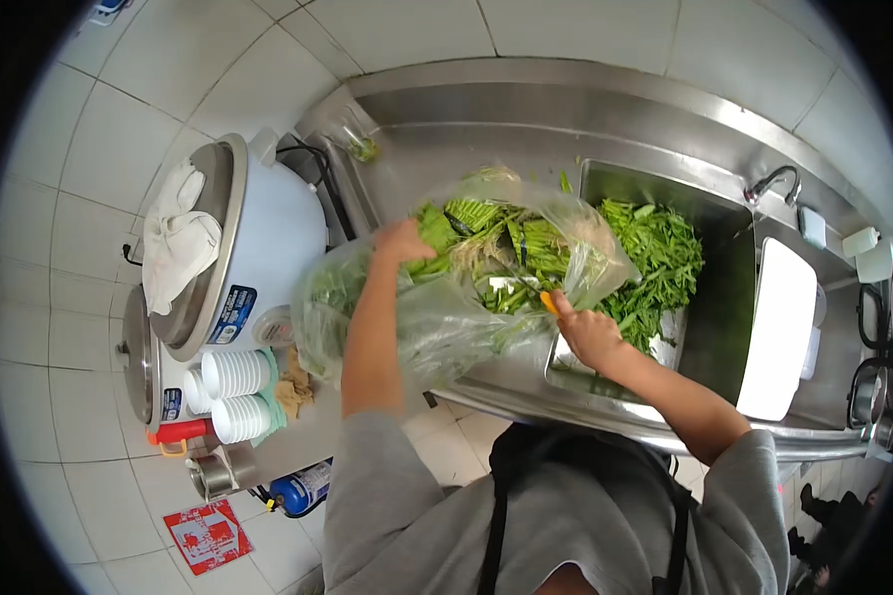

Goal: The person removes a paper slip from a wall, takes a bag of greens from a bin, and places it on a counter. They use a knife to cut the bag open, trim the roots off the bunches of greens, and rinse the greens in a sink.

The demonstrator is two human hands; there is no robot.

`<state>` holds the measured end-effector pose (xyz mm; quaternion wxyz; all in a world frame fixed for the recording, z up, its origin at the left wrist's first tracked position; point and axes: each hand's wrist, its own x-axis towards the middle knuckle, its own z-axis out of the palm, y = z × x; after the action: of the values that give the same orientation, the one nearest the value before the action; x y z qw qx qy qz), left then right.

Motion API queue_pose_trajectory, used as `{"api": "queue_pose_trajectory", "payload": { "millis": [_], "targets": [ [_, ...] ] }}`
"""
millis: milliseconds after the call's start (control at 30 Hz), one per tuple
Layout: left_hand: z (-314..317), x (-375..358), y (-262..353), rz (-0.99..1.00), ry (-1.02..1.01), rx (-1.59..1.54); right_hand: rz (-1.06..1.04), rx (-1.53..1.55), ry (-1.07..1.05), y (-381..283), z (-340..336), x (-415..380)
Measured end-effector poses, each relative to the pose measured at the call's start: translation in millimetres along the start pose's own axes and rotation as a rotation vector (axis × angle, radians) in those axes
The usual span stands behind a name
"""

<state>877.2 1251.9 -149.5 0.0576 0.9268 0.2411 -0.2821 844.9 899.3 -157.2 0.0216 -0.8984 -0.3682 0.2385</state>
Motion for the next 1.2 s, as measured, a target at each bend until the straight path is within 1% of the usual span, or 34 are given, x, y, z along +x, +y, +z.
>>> {"api": "queue_pose_trajectory", "payload": {
  "millis": [67,100,200,233,333,367,433,500,533,600,633,733,833,933,967,1033,1133,1200],
  "targets": [
    [10,-12,-2,0.078,0.019,0.002,0.029,0.016,-0.057,-4,-6,20],
    [19,-19,0,0.124,0.021,0.002,0.001,0.103,0.024,2,-4,23],
    [34,-35,3,0.238,0.038,0.059,-0.022,0.276,0.035,8,-3,32],
    [33,-42,7,0.248,-0.023,0.075,-0.025,0.352,0.015,7,-8,33],
    [44,-44,5,0.269,0.147,0.174,0.057,0.725,-0.203,7,-42,27],
    [45,-41,5,0.244,0.134,0.199,-0.042,0.631,-0.097,15,-35,31],
    [40,-34,10,0.202,0.113,0.244,-0.084,0.364,0.071,21,-30,26],
    [25,-27,14,0.175,-0.079,0.135,-0.105,0.126,0.205,22,-23,20],
    [20,-26,15,0.160,-0.177,0.084,-0.109,0.113,0.227,21,-18,21],
    [32,-24,9,0.225,-0.069,0.055,-0.125,0.093,0.271,16,-10,28],
    [34,-22,6,0.255,-0.013,0.045,-0.113,0.086,0.253,13,-10,33],
    [24,-31,11,0.236,-0.088,0.068,-0.061,0.047,0.106,4,-24,36],
    [27,-30,12,0.239,-0.062,0.066,-0.095,-0.012,0.088,3,-10,56],
    [25,-36,17,0.248,-0.164,-0.015,-0.045,-0.005,-0.013,-10,-2,78],
    [20,-35,22,0.278,-0.123,0.021,-0.103,0.011,0.195,-6,25,92],
    [33,-49,24,0.327,-0.081,0.097,-0.087,0.037,0.188,-10,25,96],
    [61,-52,28,0.429,-0.139,0.127,-0.076,0.092,0.186,-17,23,110],
    [62,-58,29,0.462,-0.125,0.060,-0.084,0.131,0.166,-14,18,110]
  ]
}}
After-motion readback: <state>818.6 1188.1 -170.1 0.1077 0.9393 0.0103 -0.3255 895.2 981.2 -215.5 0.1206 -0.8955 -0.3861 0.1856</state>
